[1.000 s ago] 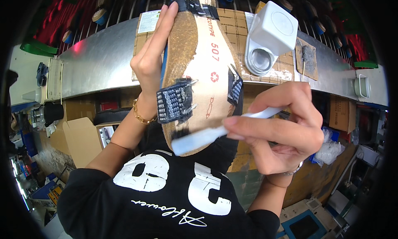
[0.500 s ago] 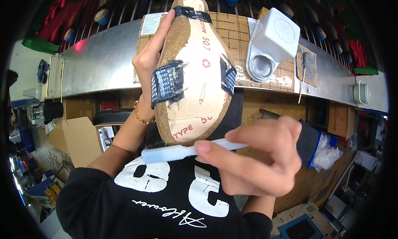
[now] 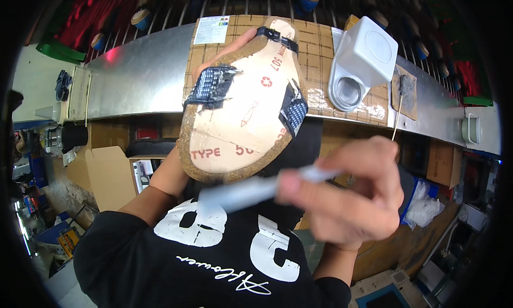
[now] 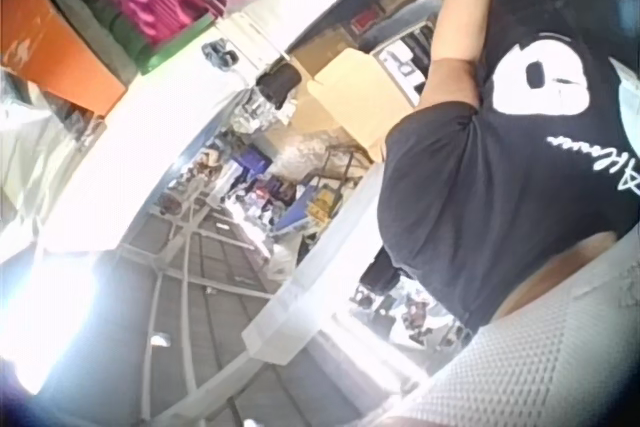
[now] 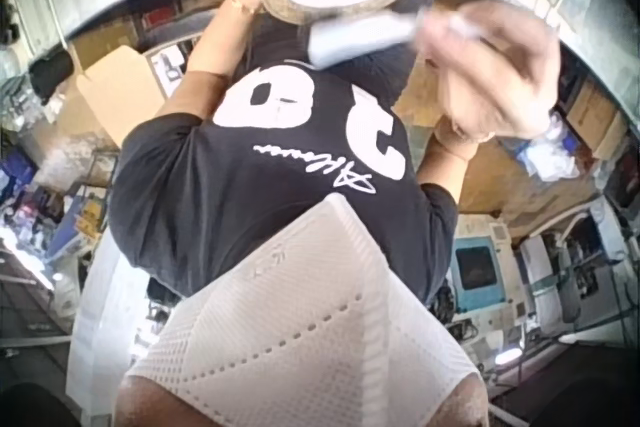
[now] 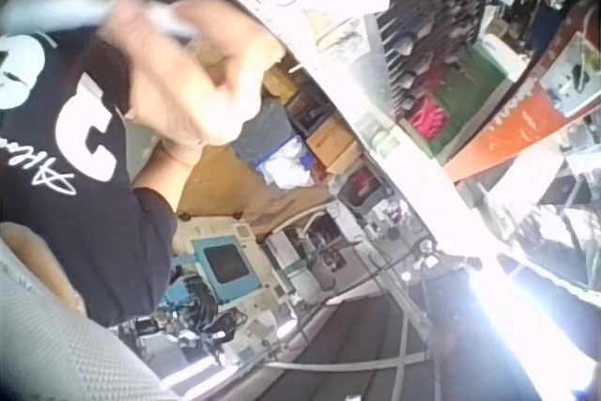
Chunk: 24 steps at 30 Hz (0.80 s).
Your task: The person holds a blue and cork sandal and uses a small brush to apply glue from a white container to the black straps and cork sole. The person repeatedly dips the brush and spreads the adhesive across the strap attachment points and edges of the sole.
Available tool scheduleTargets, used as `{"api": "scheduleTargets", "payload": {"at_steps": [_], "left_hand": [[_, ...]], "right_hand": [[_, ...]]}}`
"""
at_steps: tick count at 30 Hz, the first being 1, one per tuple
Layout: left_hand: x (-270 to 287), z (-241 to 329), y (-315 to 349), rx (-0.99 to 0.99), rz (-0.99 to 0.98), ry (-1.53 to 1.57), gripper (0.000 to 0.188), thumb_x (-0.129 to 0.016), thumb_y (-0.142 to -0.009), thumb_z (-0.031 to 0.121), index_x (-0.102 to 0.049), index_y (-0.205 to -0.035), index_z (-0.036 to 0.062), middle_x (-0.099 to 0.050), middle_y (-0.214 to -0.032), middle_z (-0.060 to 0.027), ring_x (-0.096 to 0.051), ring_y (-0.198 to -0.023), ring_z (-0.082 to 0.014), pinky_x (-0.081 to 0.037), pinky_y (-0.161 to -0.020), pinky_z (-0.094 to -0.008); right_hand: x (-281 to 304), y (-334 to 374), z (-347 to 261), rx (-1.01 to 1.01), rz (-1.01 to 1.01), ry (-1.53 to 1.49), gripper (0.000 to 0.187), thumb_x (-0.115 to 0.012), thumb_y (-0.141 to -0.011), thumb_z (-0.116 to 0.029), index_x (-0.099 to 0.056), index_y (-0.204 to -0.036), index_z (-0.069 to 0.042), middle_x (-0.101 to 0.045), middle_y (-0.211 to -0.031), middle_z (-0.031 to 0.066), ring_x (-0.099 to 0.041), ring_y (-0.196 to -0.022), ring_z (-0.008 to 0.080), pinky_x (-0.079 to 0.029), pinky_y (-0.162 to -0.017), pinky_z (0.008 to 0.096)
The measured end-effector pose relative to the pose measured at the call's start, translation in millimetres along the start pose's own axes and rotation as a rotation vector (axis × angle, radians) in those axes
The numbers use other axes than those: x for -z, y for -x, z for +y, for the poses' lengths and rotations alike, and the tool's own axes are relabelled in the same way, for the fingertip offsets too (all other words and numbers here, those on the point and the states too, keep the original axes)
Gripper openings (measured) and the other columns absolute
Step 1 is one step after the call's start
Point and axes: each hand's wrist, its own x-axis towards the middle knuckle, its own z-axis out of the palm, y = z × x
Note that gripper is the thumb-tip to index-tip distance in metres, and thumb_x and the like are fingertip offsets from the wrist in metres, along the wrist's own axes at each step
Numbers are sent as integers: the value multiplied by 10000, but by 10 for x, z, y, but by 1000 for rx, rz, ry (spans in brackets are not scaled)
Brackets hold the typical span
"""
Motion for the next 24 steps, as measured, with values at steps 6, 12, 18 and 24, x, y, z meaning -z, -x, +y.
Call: {"api": "scheduleTargets", "payload": {"at_steps": [6, 12, 18, 24], "left_hand": [[-24, -62, 10, 67, -46, -42, 652, -743, -763, 77, -580, -1395, 47, -748, -1056, -192, -754, -832, -175, -578, -770, -296], [-37, -119, 75, 185, -101, 158, 661, -779, -771, 127, -585, -1402, 87, -758, -1082, -122, -748, -829, -139, -598, -744, -271], [5, 16, 32, 296, -170, 229, 660, -781, -797, 124, -565, -1420, 101, -740, -1144, -103, -734, -929, -137, -604, -815, -271], [27, 88, 85, 179, -221, 146, 606, -729, -871, 126, -534, -1443, 89, -697, -1235, -131, -709, -1038, -165, -596, -871, -272]], "right_hand": [[11, 11, 27, -54, -3, -64, 233, -816, -557, -178, -826, -778, -255, -602, -757, -45, -551, -683, 104, -335, -662, 288], [65, 63, 97, -122, 44, -143, 222, -834, -575, -147, -830, -785, -219, -580, -740, -28, -551, -693, 117, -358, -663, 277], [140, 64, 205, -101, -66, -141, 295, -846, -555, -86, -835, -832, -188, -617, -786, 28, -558, -697, 119, -380, -583, 247], [211, 85, 228, -179, -144, -176, 304, -850, -566, -15, -836, -837, -154, -622, -821, 24, -548, -693, 110, -391, -593, 234]]}}
